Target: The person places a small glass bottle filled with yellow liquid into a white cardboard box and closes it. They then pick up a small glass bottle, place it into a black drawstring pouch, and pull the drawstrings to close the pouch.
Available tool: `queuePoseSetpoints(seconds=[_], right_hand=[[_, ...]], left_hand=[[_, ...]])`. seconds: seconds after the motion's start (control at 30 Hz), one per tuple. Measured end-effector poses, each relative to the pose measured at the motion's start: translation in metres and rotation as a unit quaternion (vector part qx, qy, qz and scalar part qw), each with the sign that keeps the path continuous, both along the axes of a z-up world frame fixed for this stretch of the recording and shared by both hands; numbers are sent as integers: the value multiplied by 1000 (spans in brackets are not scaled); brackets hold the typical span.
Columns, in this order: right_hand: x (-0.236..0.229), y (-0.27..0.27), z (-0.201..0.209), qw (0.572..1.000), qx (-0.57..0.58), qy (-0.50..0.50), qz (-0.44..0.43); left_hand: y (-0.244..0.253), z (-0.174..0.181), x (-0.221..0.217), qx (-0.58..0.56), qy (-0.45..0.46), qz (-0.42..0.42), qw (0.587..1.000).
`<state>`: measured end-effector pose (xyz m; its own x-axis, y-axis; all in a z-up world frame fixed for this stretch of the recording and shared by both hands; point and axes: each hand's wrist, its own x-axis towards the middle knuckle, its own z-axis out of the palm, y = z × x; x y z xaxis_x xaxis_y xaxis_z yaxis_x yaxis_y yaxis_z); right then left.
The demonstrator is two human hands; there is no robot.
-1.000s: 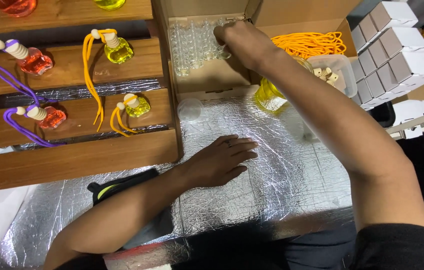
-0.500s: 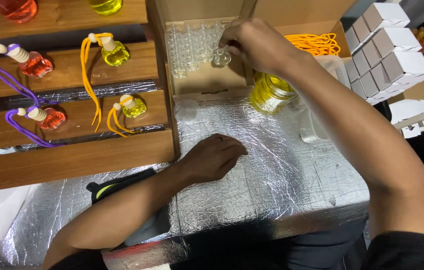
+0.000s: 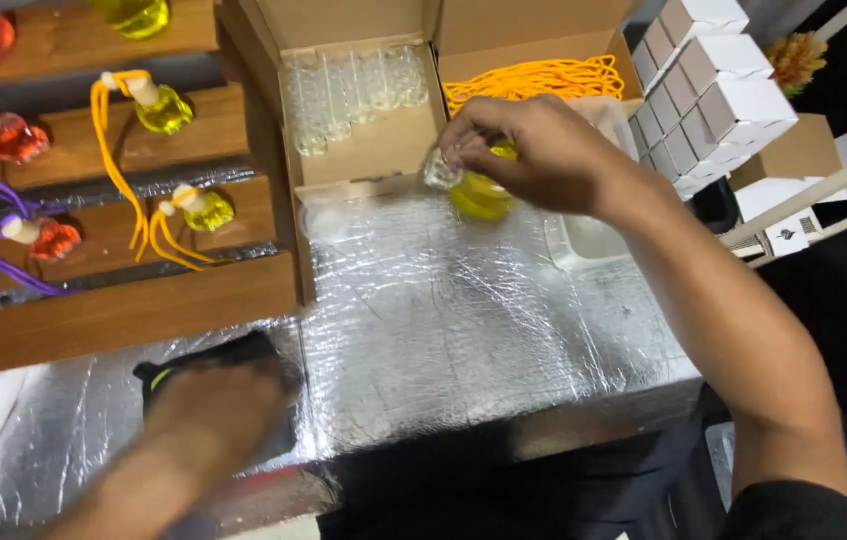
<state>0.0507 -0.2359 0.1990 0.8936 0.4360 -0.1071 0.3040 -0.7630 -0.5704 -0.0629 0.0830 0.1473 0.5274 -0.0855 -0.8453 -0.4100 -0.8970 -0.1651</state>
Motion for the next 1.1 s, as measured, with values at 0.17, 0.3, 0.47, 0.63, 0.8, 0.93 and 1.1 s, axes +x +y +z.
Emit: queuePoseSetpoints(seconds=[0.17, 0.3, 0.47, 0.63, 0.8, 0.93, 1.1], right_hand=[[-36, -10, -28, 984, 120, -91, 99], [-68, 2, -39, 983, 174, -55, 1], [-103, 0, -41, 977, 208, -43, -21], [-121, -14, -43, 972, 224, -56, -40], [-123, -26, -61, 938, 305, -109, -120], [-126, -26, -59, 932, 289, -174, -133], [-122, -25, -68, 927, 305, -144, -162]], left_hand=[[52, -59, -18, -85, -82, 11, 993], [27, -46, -34, -191, -143, -33, 971], [5, -91, -37, -264, -186, -164, 932], [-54, -131, -24, -366, -317, -241, 842], [-133, -140, 5, -473, -522, -274, 655], [-153, -122, 15, -536, -523, -221, 625], [-114, -121, -2, -457, -448, -206, 740]])
